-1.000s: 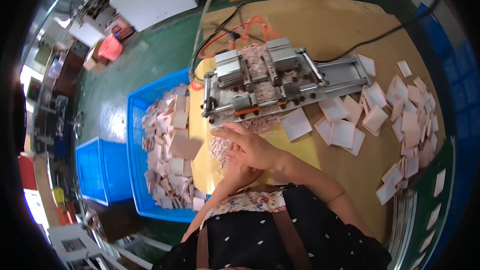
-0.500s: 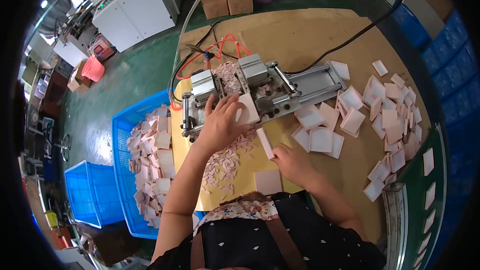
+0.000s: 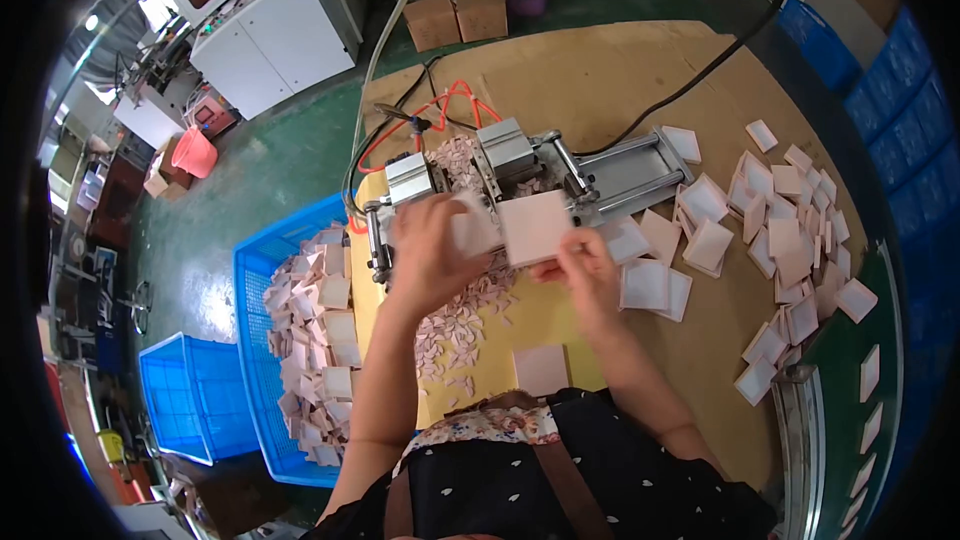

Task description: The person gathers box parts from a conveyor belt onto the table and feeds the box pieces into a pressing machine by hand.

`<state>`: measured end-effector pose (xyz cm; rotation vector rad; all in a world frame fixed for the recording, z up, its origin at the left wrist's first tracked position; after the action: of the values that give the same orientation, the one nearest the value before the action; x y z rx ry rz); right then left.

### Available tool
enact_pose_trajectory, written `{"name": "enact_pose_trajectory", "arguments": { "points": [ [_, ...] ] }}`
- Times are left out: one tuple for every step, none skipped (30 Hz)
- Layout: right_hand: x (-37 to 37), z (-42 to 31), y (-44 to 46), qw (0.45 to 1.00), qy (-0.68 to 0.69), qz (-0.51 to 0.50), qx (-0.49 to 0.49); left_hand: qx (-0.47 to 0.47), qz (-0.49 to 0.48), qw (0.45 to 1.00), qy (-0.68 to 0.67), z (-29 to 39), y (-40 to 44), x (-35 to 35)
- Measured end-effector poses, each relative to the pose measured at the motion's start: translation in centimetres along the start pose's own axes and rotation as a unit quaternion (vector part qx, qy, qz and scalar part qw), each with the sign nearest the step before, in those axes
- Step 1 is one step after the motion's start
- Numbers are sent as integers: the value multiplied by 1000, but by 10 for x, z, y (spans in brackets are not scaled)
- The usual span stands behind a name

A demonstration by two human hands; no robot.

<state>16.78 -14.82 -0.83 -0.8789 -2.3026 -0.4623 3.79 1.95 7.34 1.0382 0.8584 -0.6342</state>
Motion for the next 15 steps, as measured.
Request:
{"name": "enact_pose_trajectory", "arguments": {
  "points": [
    [7, 11, 4, 999, -16, -18, 41, -67, -23, 997, 29, -18, -11, -7],
    [15, 23, 7, 995, -53, -48, 70, -131, -47, 988, 60, -36, -23, -14],
    [18, 38, 12, 993, -58, -50, 94, -179, -17, 975, 133, -47, -33, -28],
    [20, 55, 15, 989, -63, -53, 122, -170, -3, 975, 144, -45, -34, -33],
    [20, 64, 19, 989, -76, -28, 121, -162, 12, 975, 154, -43, -36, -37],
    [22, 67, 21, 990, -71, -28, 121, -146, 9, 984, 104, -35, -35, -31],
    [23, 68, 23, 990, -78, -24, 117, -98, -21, 991, 87, -22, -30, -19],
    [21, 67, 25, 990, -88, -18, 113, -49, -52, 995, 68, -9, -26, -6],
    [21, 66, 24, 986, -114, -29, 118, 2, -54, 996, 71, -2, -24, 12],
    [18, 61, 22, 981, -144, -35, 122, 12, -66, 996, 63, 1, -20, 27],
    [18, 43, 18, 969, -221, -82, 71, -4, -53, 998, 22, 0, -15, 35],
    [9, 23, 13, 948, -313, -57, 24, 5, -56, 998, 18, 1, -12, 34],
    [5, -8, 6, 898, -432, -42, -78, 6, -68, 997, 28, 0, -9, 38],
    [-1, -33, 0, 834, -529, -60, -143, 9, -72, 997, 32, 0, -7, 40],
    [-7, -53, -7, 756, -618, -84, -200, 5, -87, 996, 27, 2, -5, 40]
  ]
}}
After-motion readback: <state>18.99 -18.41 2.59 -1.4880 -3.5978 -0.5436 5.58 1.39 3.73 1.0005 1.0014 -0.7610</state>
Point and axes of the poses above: each hand's wrist, its own y-axis towards the middle knuckle, its own x-axis out of the palm, z = x × y, the point moved 7 cm from there along y, towards the middle knuckle, and after that the axes turned 14 degrees about y, right-handed, at the moved point
